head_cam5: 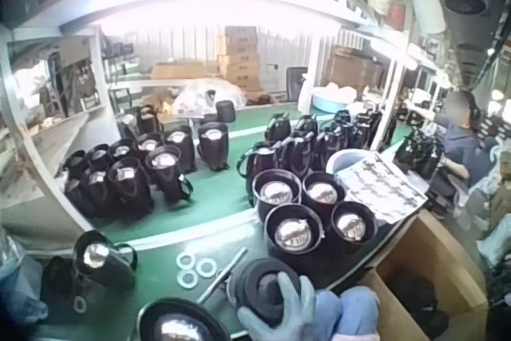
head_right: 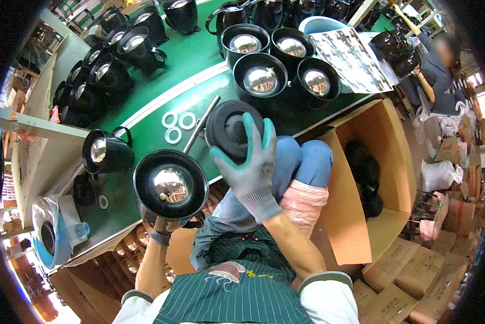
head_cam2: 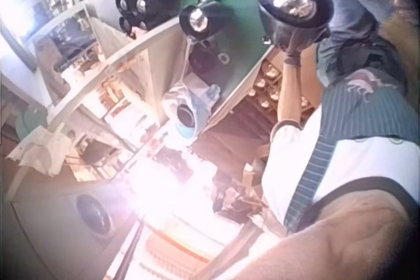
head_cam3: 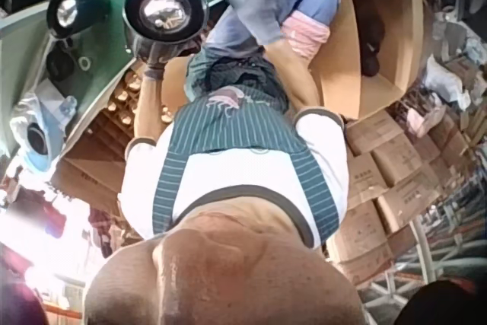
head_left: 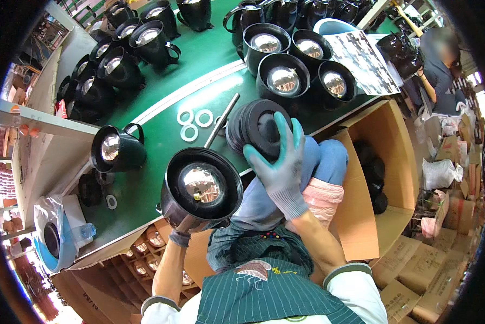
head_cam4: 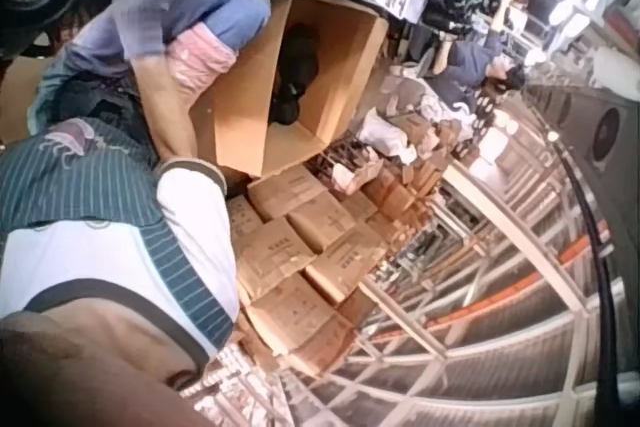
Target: The person assembles black kettles by inserting a metal rod into the base and attaching a lid. They handle each kettle one at a time, place the finished units on a green table, and retrieve new kettles from a cardboard box.
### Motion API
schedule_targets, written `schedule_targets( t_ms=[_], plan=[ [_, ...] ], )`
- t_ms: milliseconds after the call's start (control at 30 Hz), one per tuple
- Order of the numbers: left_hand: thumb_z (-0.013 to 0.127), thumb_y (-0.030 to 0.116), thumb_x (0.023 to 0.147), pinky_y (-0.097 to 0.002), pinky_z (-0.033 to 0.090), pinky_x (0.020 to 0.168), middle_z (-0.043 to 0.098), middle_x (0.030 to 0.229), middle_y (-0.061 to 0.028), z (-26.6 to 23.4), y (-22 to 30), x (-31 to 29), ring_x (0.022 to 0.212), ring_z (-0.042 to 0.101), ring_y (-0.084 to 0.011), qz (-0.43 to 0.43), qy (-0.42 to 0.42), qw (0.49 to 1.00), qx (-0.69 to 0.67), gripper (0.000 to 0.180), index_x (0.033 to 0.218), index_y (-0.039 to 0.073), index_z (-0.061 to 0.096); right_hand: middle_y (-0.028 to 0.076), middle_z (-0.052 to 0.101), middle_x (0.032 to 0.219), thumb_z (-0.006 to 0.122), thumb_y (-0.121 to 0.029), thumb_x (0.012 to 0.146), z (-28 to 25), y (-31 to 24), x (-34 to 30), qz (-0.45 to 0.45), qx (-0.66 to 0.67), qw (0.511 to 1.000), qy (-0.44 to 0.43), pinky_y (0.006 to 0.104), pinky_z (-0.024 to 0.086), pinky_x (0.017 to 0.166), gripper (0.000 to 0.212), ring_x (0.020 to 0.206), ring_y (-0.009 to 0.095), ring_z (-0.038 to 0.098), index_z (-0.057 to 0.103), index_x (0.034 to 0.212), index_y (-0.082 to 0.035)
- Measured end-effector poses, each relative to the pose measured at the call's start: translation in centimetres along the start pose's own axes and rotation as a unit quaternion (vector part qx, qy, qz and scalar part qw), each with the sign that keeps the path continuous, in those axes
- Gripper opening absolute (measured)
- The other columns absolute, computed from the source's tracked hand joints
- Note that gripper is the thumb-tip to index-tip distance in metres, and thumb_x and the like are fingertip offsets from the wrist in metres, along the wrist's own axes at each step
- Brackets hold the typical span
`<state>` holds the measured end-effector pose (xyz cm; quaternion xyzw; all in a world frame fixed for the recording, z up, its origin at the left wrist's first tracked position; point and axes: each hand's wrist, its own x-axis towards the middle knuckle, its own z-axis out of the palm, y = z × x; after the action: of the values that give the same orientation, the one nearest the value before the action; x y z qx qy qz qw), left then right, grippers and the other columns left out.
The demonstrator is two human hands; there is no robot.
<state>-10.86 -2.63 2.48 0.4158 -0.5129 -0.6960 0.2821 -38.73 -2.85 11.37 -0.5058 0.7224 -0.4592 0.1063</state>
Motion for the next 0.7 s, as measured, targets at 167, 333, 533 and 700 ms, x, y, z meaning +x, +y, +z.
schedule_targets(
  t_ms=[167,333,533,700],
  plan=[
    [0.084,0.019,0.081,-0.0443,0.037,0.12,0.05,0.156,-0.0146,0.9,0.7,0.7,0.14,0.049,-0.0271,0.016,-0.041,0.999,0.008,0.084,0.155,0.006,0.045,0.023,0.029,0.165,0.097,-0.039,0.066,-5.0,-1.7,-2.1,-0.106,0.392,0.887,-0.219,0.048,0.034,0.123,0.101,0.151,0.037,0.037,0.054,0.151,-0.004],
    [0.086,0.021,0.081,-0.0449,0.036,0.121,0.048,0.157,-0.0141,1.8,2.2,1.9,0.142,0.048,-0.0275,0.046,-0.122,0.987,0.093,0.087,0.156,0.007,0.043,0.025,0.023,0.167,0.1,-0.033,0.06,-8.3,-1.0,-2.6,-0.14,0.35,0.888,-0.263,0.048,0.034,0.123,0.099,0.153,0.04,0.034,0.059,0.145,-0.001],
    [0.088,0.025,0.081,-0.0456,0.034,0.123,0.046,0.16,-0.0136,3.2,4.4,2.9,0.144,0.046,-0.0279,0.158,-0.289,0.895,0.3,0.091,0.157,0.008,0.042,0.028,0.03,0.163,0.101,-0.044,0.053,-12.2,0.7,-2.9,-0.182,0.29,0.908,-0.24,0.0491,0.038,0.121,0.101,0.15,0.044,0.038,0.066,0.139,-0.003],
    [0.081,0.028,0.087,-0.0466,0.033,0.124,0.045,0.161,-0.0149,3.5,3.9,4.5,0.145,0.045,-0.0301,0.05,-0.375,0.911,0.166,0.085,0.159,0.008,0.039,0.027,0.038,0.159,0.098,-0.055,0.056,-14.3,2.5,-3.8,-0.167,0.277,0.925,-0.199,0.0514,0.036,0.121,0.104,0.146,0.044,0.043,0.064,0.141,-0.005]
  ],
)
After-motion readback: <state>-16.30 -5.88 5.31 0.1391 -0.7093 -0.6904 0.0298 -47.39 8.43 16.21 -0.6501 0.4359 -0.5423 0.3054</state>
